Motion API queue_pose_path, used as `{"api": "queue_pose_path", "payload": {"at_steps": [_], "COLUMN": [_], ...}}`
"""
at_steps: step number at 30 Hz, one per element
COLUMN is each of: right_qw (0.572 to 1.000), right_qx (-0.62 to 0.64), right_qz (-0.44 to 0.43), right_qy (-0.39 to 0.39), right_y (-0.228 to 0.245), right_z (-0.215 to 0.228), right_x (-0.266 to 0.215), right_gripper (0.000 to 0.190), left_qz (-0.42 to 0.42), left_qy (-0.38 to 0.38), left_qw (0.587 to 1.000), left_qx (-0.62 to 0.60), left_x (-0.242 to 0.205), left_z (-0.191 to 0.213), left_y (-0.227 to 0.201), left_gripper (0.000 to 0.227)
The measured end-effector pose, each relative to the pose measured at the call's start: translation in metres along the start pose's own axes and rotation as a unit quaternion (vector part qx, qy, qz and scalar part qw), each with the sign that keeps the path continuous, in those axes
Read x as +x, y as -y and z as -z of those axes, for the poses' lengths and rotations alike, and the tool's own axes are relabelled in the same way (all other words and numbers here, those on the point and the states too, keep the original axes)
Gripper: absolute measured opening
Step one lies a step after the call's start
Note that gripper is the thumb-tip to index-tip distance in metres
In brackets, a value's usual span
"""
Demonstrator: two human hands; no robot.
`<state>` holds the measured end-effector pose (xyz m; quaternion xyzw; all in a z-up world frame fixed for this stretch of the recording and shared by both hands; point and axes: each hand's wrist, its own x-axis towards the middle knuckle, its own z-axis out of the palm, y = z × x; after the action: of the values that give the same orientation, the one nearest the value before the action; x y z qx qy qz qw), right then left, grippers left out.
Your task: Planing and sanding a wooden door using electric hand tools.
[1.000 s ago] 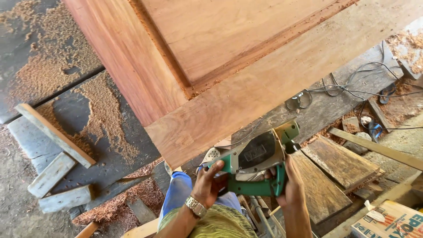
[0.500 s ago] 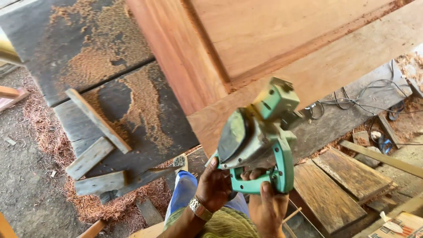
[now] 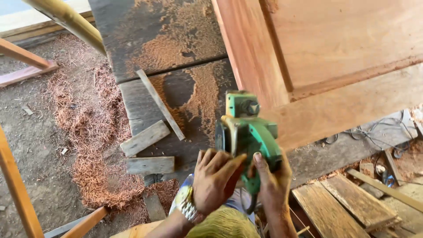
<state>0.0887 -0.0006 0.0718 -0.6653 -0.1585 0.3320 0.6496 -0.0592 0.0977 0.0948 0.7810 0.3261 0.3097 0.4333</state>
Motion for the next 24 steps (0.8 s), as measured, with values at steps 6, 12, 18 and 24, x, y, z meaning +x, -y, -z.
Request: {"api": "queue_pose_path", "payload": {"at_steps": [6,12,18,24], "right_qw": [0.997,0.992,0.990,0.989], "right_qx": [0.041,0.058,-0.019,0.121], "right_qz": [0.022,-0.094,-0.094,-0.071], "right_qy": [0.065,0.067,0.102,0.042], "right_y": [-0.009,-0.021,-0.012,-0.047], "right_z": [-0.063,-0.104,-0.134,-0.187], "right_x": [0.002,0.006,0.022,0.057], "right_gripper": [0.042,0.054,0.058,0.054], "left_qz": [-0.127,-0.122,-0.251,-0.144], "left_qy": [0.015,-0.051,0.036,-0.048], "left_qw": [0.986,0.986,0.957,0.934], "left_qx": [0.110,0.102,0.140,0.323], "left_x": [0.019,0.033,0.074,0.076], "left_z": [0.000,0.039,0.071,0.086], "left_y": [0.048,0.087,0.102,0.140], "left_gripper": [0.046,0.030,0.028,0.011]}}
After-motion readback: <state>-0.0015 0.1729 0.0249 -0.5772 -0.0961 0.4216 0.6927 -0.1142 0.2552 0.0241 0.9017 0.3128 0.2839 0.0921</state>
